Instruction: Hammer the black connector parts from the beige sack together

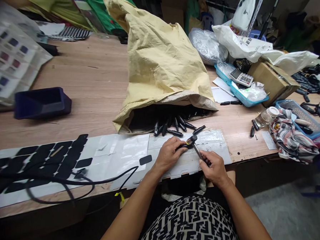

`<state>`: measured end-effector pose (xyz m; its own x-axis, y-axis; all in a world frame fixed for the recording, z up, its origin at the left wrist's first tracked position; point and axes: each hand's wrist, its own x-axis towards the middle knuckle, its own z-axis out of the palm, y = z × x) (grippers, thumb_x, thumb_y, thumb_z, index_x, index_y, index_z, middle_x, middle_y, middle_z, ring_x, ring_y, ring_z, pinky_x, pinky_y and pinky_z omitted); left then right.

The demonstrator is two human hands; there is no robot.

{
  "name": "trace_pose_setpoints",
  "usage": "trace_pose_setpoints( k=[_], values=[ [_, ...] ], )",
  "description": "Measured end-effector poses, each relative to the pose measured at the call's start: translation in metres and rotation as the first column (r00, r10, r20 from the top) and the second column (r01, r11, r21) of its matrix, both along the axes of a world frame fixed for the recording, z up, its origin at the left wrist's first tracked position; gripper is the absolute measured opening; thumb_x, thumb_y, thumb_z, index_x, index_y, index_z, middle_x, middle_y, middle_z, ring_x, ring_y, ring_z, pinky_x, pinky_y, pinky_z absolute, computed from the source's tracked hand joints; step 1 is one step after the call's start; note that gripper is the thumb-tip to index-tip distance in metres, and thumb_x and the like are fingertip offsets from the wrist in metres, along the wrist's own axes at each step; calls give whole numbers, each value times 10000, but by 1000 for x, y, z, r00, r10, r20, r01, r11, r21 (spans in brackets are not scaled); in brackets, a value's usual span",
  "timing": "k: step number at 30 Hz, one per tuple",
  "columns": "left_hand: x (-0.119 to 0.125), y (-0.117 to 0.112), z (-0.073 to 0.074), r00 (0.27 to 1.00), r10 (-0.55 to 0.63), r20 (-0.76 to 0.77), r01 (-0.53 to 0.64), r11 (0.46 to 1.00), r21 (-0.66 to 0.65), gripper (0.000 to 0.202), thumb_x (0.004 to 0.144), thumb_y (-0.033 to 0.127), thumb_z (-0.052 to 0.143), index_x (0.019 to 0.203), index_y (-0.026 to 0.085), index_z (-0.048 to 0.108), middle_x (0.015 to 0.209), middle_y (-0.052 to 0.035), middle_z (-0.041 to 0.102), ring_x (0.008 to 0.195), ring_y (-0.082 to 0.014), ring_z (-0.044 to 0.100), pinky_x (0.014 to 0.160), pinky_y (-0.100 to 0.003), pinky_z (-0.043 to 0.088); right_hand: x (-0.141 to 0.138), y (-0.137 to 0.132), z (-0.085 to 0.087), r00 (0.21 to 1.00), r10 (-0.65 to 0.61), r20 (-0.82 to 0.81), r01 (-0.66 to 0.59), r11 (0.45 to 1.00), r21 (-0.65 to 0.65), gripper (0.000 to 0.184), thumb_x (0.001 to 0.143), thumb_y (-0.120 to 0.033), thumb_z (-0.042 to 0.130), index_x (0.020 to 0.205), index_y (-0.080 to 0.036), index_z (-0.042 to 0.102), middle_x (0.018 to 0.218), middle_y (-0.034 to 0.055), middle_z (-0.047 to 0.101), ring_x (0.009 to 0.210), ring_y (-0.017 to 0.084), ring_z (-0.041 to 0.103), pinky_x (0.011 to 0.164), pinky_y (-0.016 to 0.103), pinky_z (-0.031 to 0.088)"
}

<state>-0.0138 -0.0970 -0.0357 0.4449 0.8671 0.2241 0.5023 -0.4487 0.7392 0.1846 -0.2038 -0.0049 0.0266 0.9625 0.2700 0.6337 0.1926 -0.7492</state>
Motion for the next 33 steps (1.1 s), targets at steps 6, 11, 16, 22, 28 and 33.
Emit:
trace_pose_setpoints(
  k=[6,11,16,22,28,33],
  values=[
    [-5,-9,10,998,-34,51,34,999,3,152,929,269,581,1015,213,693,899,-37,612,895,-200,569,841,-366,474,4,1,-12,980,-124,-155,115,991,-70,367,889,-265,605,1237,-185,690,868,32,670,654,128,568,592,251,506],
    [-22,-58,22,974,-201,104,189,976,109,169,936,311,583,1039,230,690,939,-61,612,883,-198,574,790,-344,494,0,1,-9,993,-92,-78,92,996,-6,349,862,-235,615,1195,-187,712,864,39,671,690,140,591,631,263,524],
    [-36,-107,14,977,-176,-118,202,944,262,147,889,222,631,1014,247,704,1136,-95,633,1087,-279,541,938,-451,450,-4,1,-5,996,-88,-9,88,996,15,350,856,-222,608,1186,-174,714,859,53,682,695,152,597,631,274,531],
    [-33,-92,16,990,-102,-95,123,960,253,223,876,292,658,1089,236,690,1163,-99,647,1122,-290,529,979,-465,441,-5,2,-4,997,-78,10,78,997,11,347,855,-230,609,1182,-186,718,865,53,691,703,159,602,630,276,535],
    [-16,-3,23,955,268,-123,-225,932,284,320,925,215,529,1219,234,654,1181,-110,635,1111,-314,512,947,-482,433,-5,1,-7,995,-96,-6,96,995,6,347,852,-233,615,1179,-193,723,827,40,672,683,153,596,607,268,527],
    [-9,29,16,931,283,-231,-214,935,284,222,863,193,594,1060,200,695,1149,-151,612,1071,-355,476,895,-510,422,-3,0,-6,996,-79,-37,80,997,9,350,856,-230,612,1187,-195,718,834,40,667,684,149,598,600,263,527]
  ],
)
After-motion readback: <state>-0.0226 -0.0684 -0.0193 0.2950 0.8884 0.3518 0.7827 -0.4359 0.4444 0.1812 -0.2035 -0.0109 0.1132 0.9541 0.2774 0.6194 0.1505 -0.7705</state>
